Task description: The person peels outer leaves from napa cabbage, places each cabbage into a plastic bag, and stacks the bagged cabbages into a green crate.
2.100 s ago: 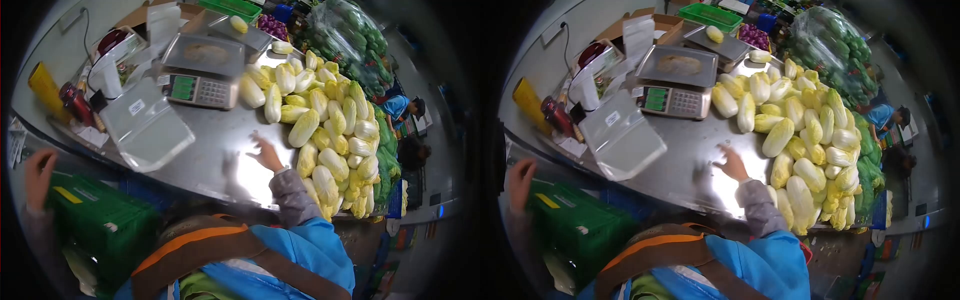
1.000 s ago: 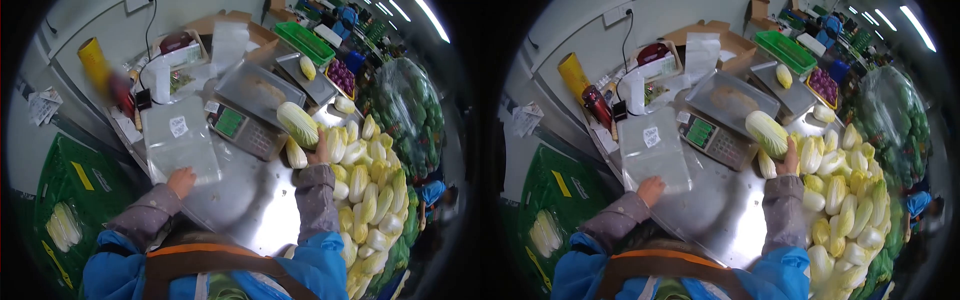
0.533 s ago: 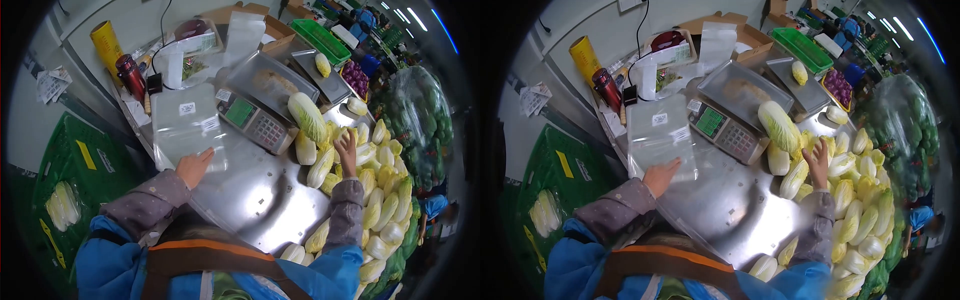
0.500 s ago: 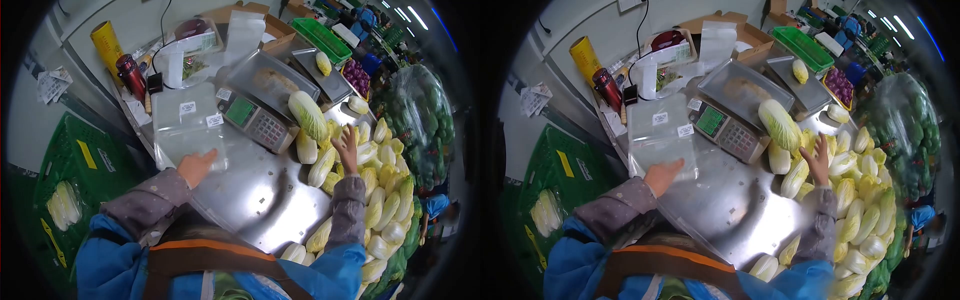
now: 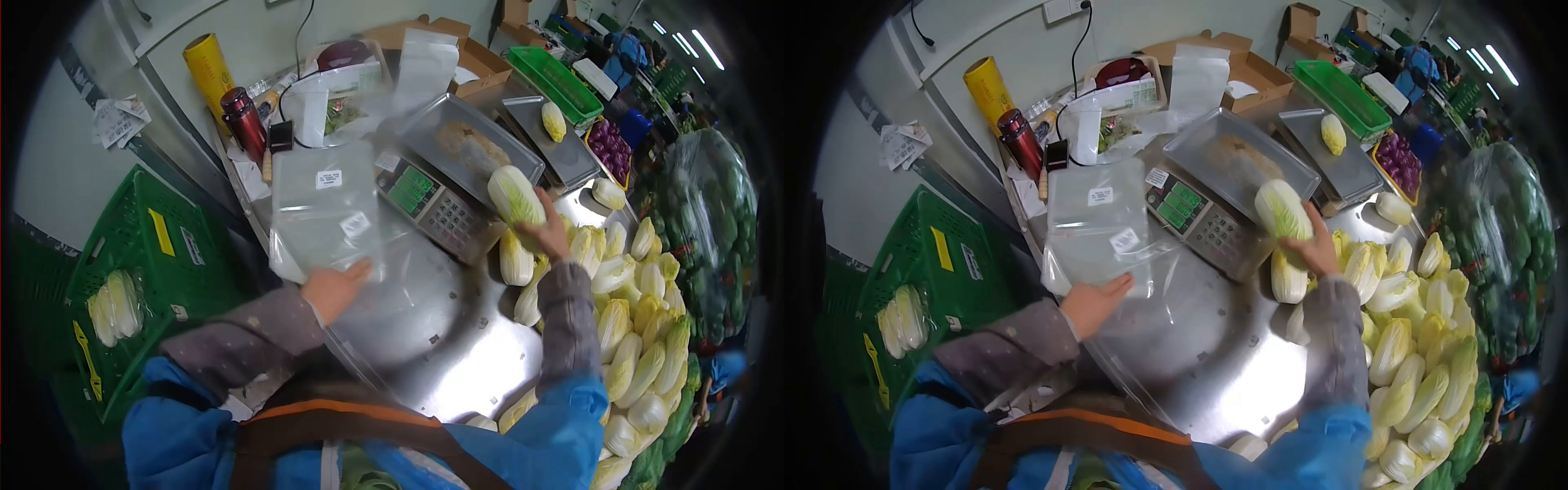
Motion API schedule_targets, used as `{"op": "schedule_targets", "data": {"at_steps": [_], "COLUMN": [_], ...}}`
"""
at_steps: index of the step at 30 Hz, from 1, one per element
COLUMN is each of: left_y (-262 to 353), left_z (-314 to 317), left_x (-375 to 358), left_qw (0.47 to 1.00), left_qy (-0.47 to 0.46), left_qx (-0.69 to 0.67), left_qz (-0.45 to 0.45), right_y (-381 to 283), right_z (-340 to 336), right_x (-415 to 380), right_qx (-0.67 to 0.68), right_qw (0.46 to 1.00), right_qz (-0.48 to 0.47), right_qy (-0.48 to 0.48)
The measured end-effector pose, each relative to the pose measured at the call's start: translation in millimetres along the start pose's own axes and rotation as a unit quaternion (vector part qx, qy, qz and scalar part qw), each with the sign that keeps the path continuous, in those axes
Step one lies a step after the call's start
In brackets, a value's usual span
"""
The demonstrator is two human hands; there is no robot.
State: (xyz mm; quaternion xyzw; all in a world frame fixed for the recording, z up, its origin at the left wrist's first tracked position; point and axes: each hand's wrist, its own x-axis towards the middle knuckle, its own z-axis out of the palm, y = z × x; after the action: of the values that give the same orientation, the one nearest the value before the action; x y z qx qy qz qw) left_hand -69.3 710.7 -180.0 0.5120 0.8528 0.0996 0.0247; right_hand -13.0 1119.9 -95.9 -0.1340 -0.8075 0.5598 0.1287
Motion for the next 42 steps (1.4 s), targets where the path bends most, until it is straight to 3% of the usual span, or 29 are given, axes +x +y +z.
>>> {"op": "schedule_targets", "data": {"at_steps": [1,2,3,5,8,9,11,14,15,17,18,19,20,21,22,24,25,26,28,29,30,31,32,34,36,37,38,40,42], "left_y": [1,9,11,21,36,46,67,94,101,108,117,128,136,133,130,116,116,123,141,145,137,127,120,123,151,174,188,181,173], "left_z": [33,62,78,54,0,-40,-73,-78,-83,-82,-80,-79,-77,-55,-61,-74,-103,-98,-84,-75,-65,-57,-48,-77,-106,-83,-43,-72,-95], "left_x": [-8,-22,-28,-20,-26,-25,-32,-48,-48,-50,-55,-59,-63,-62,-55,-41,-48,-57,-73,-78,-74,-68,-64,-69,-72,-92,-95,-88,-85], "left_qw": [0.992,0.994,0.974,0.983,0.989,0.984,0.977,0.964,0.96,0.955,0.954,0.959,0.961,0.948,0.947,0.91,0.923,0.922,0.941,0.96,0.961,0.953,0.938,0.932,0.929,0.942,0.923,0.926,0.919], "left_qy": [0.086,-0.06,-0.2,-0.148,-0.027,-0.052,-0.077,0.041,-0.002,-0.052,-0.045,-0.052,-0.056,0.035,0.047,0.184,0.087,0.087,0.002,-0.043,-0.036,0.017,0.071,0.131,-0.242,-0.159,0.145,0.036,0.01], "left_qx": [-0.09,-0.082,-0.069,-0.08,-0.144,-0.167,-0.192,-0.256,-0.274,-0.282,-0.288,-0.249,-0.206,-0.257,-0.254,-0.307,-0.309,-0.312,-0.229,-0.171,-0.168,-0.225,-0.286,-0.278,-0.209,-0.158,0.048,-0.072,-0.109], "left_qz": [0.032,-0.027,-0.085,-0.072,-0.035,-0.046,-0.045,0.053,0.063,0.077,0.075,0.124,0.174,0.187,0.19,0.208,0.211,0.211,0.251,0.217,0.218,0.202,0.181,0.19,0.186,0.251,0.353,0.369,0.38], "right_y": [-8,-7,62,19,-30,-33,-38,-52,-54,-56,-52,-44,-40,-41,-45,-50,-51,-47,-18,-15,-35,-50,-54,-64,-42,-40,-38,-37,-34], "right_z": [15,30,28,87,146,157,175,198,199,200,201,204,206,207,205,206,205,200,204,203,207,212,214,224,232,233,234,234,232], "right_x": [-31,-69,-109,-207,-281,-286,-288,-266,-267,-265,-262,-258,-255,-254,-251,-256,-262,-269,-273,-278,-285,-292,-304,-320,-319,-316,-313,-308,-299], "right_qx": [0.133,0.287,0.306,0.526,0.545,0.544,0.519,0.605,0.602,0.375,0.367,0.188,0.002,-0.232,-0.238,-0.203,-0.173,-0.219,-0.318,-0.321,-0.032,0.259,0.212,0.108,-0.013,-0.088,-0.146,-0.207,-0.252], "right_qw": [0.991,0.955,0.92,0.816,0.778,0.779,0.75,0.7,0.704,0.907,0.91,0.976,1.0,0.971,0.968,0.952,0.961,0.944,0.925,0.922,0.988,0.954,0.961,0.988,0.989,0.98,0.969,0.951,0.935], "right_qz": [0.008,0.069,0.243,0.238,0.302,0.303,0.408,0.379,0.375,0.191,0.192,0.11,0.017,-0.06,-0.07,-0.209,-0.184,-0.209,-0.114,-0.124,-0.01,0.107,0.148,0.066,-0.024,-0.052,-0.077,-0.107,-0.121], "right_qy": [0.004,-0.009,-0.018,-0.042,-0.085,-0.08,-0.045,0.037,0.039,0.011,0.008,0.008,0.009,0.028,0.03,0.094,0.116,0.133,0.175,0.176,0.149,0.103,0.095,0.092,0.147,0.169,0.186,0.203,0.22]}}
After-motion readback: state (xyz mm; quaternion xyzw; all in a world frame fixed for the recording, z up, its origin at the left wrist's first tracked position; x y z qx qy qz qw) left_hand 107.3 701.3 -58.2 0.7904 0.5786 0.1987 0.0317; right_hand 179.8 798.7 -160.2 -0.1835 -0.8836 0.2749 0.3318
